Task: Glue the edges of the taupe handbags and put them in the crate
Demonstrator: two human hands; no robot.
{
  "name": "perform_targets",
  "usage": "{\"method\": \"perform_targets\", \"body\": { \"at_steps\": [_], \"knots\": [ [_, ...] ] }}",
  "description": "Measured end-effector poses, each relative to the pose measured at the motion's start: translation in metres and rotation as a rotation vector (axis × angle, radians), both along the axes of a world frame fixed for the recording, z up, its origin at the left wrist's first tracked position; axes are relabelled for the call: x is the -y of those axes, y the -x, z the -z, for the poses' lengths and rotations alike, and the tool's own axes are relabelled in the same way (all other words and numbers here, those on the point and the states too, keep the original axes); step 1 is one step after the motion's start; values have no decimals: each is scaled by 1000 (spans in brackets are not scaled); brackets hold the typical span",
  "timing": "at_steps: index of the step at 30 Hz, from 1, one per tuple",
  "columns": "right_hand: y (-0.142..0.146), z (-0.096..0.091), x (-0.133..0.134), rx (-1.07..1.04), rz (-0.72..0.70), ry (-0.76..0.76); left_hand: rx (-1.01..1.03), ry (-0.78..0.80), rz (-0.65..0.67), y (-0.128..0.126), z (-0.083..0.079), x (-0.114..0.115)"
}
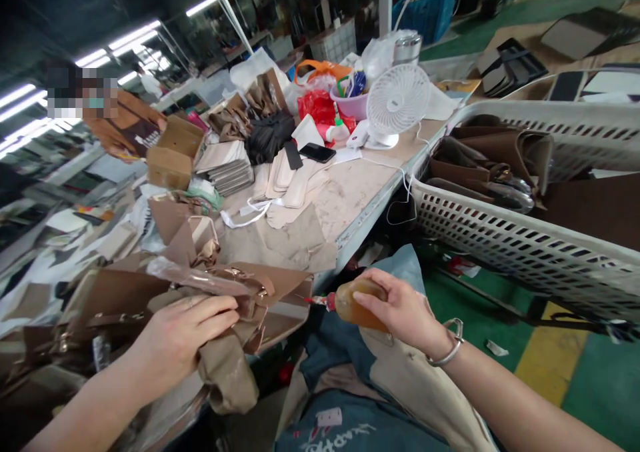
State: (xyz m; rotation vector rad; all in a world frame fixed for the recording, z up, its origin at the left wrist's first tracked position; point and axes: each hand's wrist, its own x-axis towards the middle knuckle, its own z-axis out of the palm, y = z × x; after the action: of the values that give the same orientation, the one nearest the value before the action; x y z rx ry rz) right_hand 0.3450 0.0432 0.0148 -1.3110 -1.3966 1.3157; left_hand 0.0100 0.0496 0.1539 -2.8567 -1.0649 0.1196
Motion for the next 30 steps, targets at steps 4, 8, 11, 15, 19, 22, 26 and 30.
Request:
{"method": "perform_targets", "body": {
  "at_steps": [4,8,11,15,19,22,26,30],
  "knots": [
    [2,4,-3,155,-24,-70,-26,5,20,-7,3,-6],
    [14,10,-1,91,-64,-27,11,-20,93,-6,7,-14],
    [25,20,3,-3,-94,76,39,-15,111,-3,12,-14],
    [33,33,6,-21,-105,176,26,18,103,3,17,-8],
    [35,37,0,-18,-133,224,31,30,115,7,17,-3],
    [36,36,-5,16,-148,221,21,33,123,7,17,-2],
    [38,32,-6,112,-157,123,5,25,142,3,15,-4],
    [39,25,1,255,-178,-116,-7,8,141,-3,13,-10]
  ]
}}
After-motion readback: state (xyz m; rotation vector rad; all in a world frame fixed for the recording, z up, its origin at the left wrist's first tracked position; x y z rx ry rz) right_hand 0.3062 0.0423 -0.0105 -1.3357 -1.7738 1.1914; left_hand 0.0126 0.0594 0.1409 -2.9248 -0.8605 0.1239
